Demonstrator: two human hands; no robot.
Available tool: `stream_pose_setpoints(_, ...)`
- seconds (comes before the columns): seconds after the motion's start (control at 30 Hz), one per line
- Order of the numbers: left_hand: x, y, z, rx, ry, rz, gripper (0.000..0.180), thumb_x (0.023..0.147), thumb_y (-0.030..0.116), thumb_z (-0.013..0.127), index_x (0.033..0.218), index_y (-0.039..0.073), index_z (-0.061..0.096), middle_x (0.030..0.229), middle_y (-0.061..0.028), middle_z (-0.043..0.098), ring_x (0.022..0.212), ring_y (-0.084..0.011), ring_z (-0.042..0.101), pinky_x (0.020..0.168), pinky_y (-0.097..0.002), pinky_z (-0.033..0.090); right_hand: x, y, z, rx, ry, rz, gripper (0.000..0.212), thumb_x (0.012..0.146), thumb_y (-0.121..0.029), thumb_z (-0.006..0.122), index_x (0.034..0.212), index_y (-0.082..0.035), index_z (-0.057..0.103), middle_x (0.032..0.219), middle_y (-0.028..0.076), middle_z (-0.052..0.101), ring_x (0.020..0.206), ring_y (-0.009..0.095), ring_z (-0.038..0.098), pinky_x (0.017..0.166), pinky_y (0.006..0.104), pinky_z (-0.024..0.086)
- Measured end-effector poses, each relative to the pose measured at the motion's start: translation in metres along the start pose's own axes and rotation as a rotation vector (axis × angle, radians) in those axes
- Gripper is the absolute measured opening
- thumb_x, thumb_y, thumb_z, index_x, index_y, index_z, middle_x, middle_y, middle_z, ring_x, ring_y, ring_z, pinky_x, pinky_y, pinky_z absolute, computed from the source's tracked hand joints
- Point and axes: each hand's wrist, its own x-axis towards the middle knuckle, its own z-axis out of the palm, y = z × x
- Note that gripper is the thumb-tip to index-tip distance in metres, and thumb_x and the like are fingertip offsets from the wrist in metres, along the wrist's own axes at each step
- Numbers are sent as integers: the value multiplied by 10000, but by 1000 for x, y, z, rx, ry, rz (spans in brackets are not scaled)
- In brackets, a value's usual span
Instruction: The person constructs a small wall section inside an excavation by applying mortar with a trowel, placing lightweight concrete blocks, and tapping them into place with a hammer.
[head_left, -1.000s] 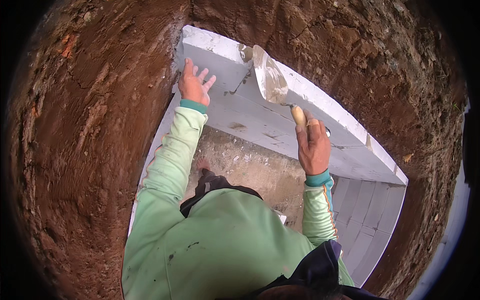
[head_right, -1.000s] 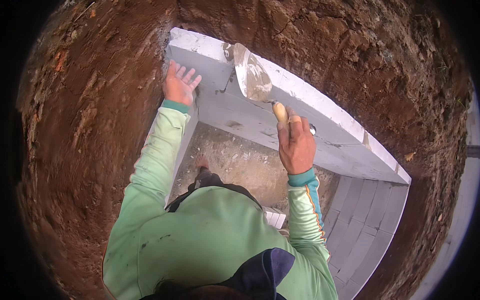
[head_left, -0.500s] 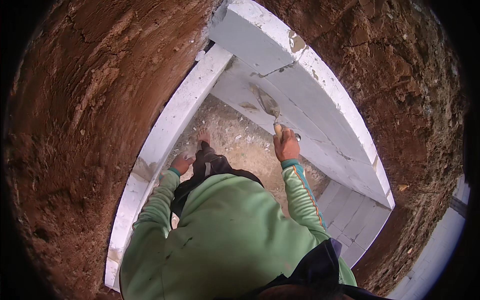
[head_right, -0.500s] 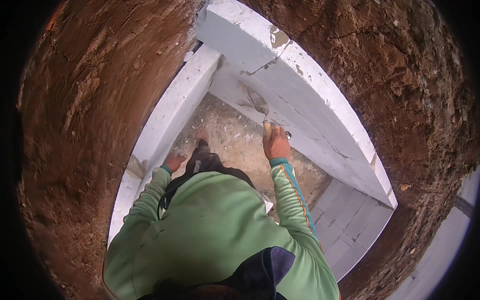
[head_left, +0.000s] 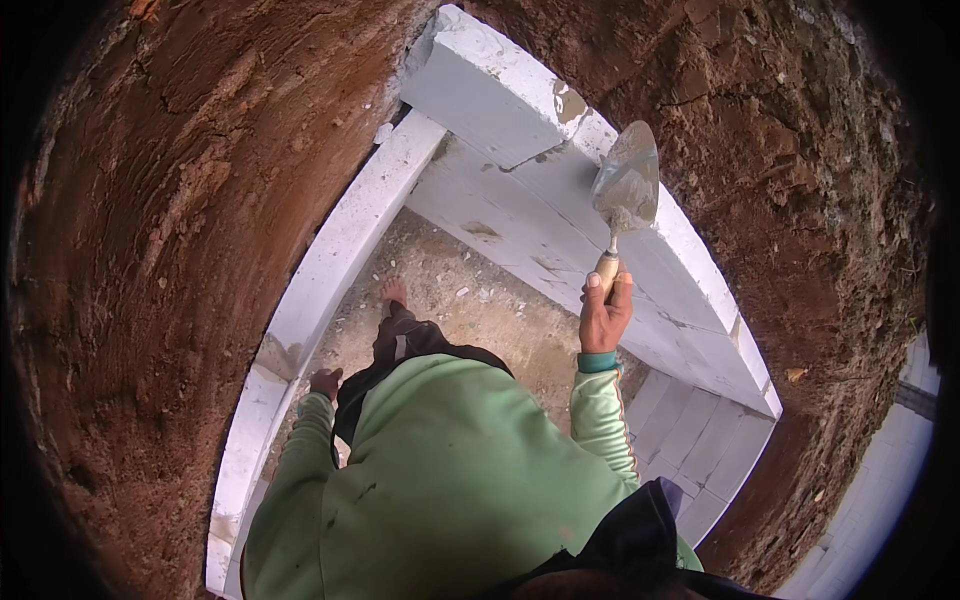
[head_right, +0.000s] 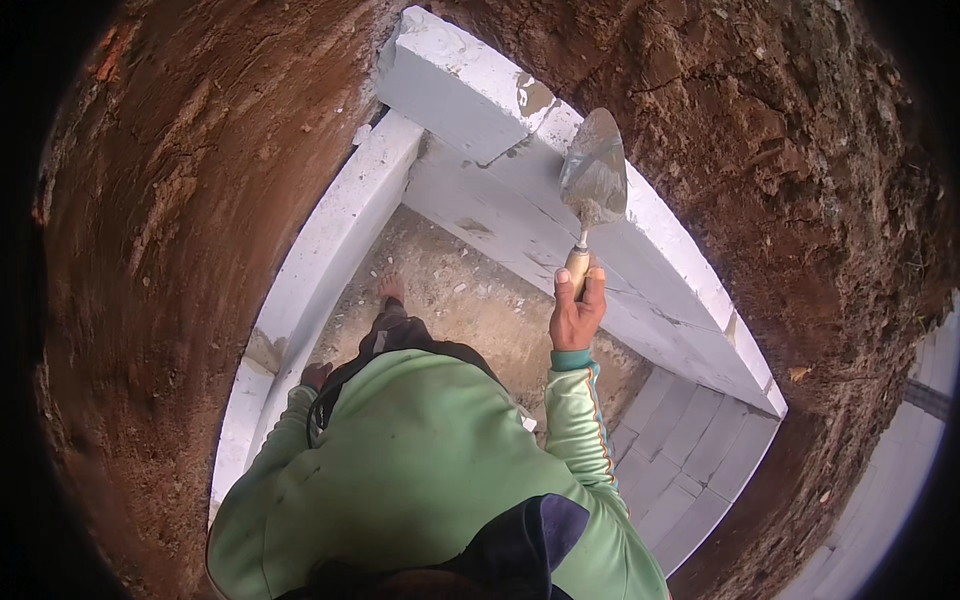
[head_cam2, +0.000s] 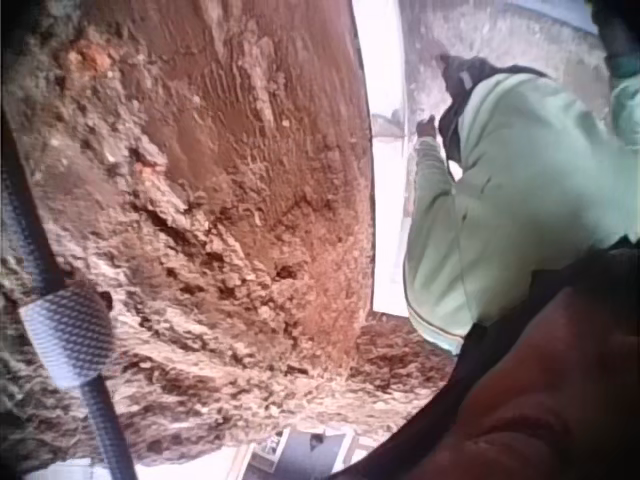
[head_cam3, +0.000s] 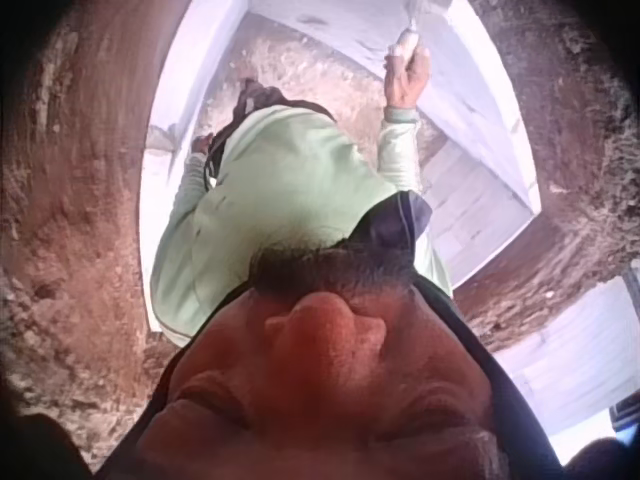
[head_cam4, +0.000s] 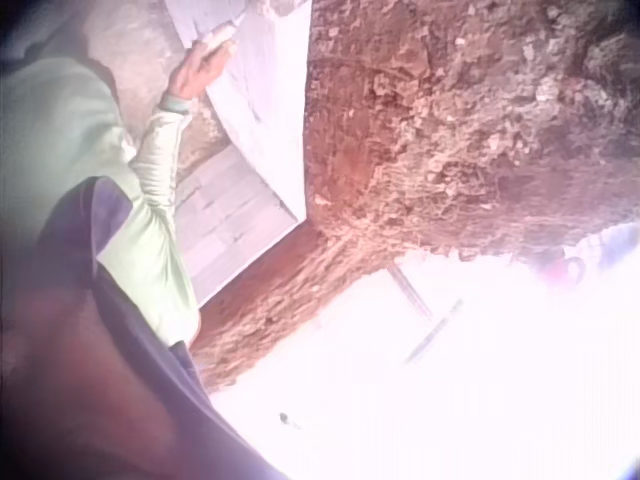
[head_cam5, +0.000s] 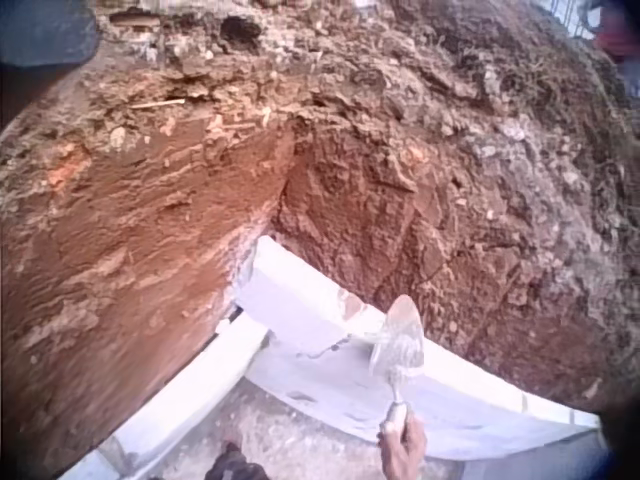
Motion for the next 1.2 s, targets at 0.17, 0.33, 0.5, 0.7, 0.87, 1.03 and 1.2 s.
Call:
stream_pose_setpoints(0.17, 24, 26, -10, 13, -11, 66, 674, 924, 566, 653, 1259, -18, 689, 1320, -287, 650, 1291, -435, 575, 1091, -493, 433, 48, -113, -19, -157, -274, 262, 376, 1073, -242, 571, 1376, -22, 608, 820, 28, 591, 689, 122, 552, 653, 315, 496)
stream_pose_setpoints(0.33, 33, 88, -28, -263, -16, 190, 726, 925, 482, 687, 1384, -71, 577, 1377, -273, 627, 1332, -373, 568, 1124, -426, 423, 65, -136, -101, -744, -360, 76, 370, 1069, -303, 558, 1230, 16, 651, 805, 239, 646, 741, 404, 651, 694, 450, 511)
stream_pose_setpoints(0.5, -19, 216, -68, -267, -229, 385, 696, 937, 384, 725, 1430, -69, 534, 1386, -240, 624, 1297, -308, 595, 1090, -398, 448, 59, -141, -93, -688, -221, 30, 391, 1068, -329, 558, 1258, -2, 656, 799, 200, 626, 780, 337, 612, 695, 425, 502)
stream_pose_setpoints(0.7, -58, 344, -88, -153, -377, 648, 768, 926, 323, 748, 1510, -60, 428, 1428, -257, 579, 1328, -343, 564, 1118, -421, 433, 100, -130, -41, -674, -266, 11, 444, 1050, -402, 570, 1227, -8, 670, 860, 296, 684, 872, 487, 672, 759, 515, 515)
stream_pose_setpoints(0.87, -113, 440, -97, -370, -120, 1019, 883, 942, 331, 723, 1618, 1, 261, 1624, -261, 354, 1521, -336, 348, 1196, -431, 345, 72, -87, -103, -468, -219, 364, 400, 1056, -363, 561, 1244, -27, 667, 897, 263, 714, 852, 467, 693, 761, 463, 531)
stream_pose_setpoints(1.03, -107, 548, -77, -604, 149, 1118, 963, 907, 243, 695, 1611, -89, 128, 1692, -282, 147, 1591, -357, 124, 1280, -438, 139, -58, 40, -116, -400, 128, 228, 394, 1053, -356, 582, 1289, -43, 621, 791, 139, 647, 693, 250, 643, 673, 394, 506)
stream_pose_setpoints(1.2, -116, 618, -38, -693, 220, 893, 1083, 837, 168, 710, 1616, -82, -1, 1713, -280, 11, 1603, -377, 9, 1283, -419, 93, -243, 156, -113, 107, 340, 703, 339, 1045, -312, 619, 827, -124, 440, 641, -37, 491, 533, 48, 450, 451, 256, 361)
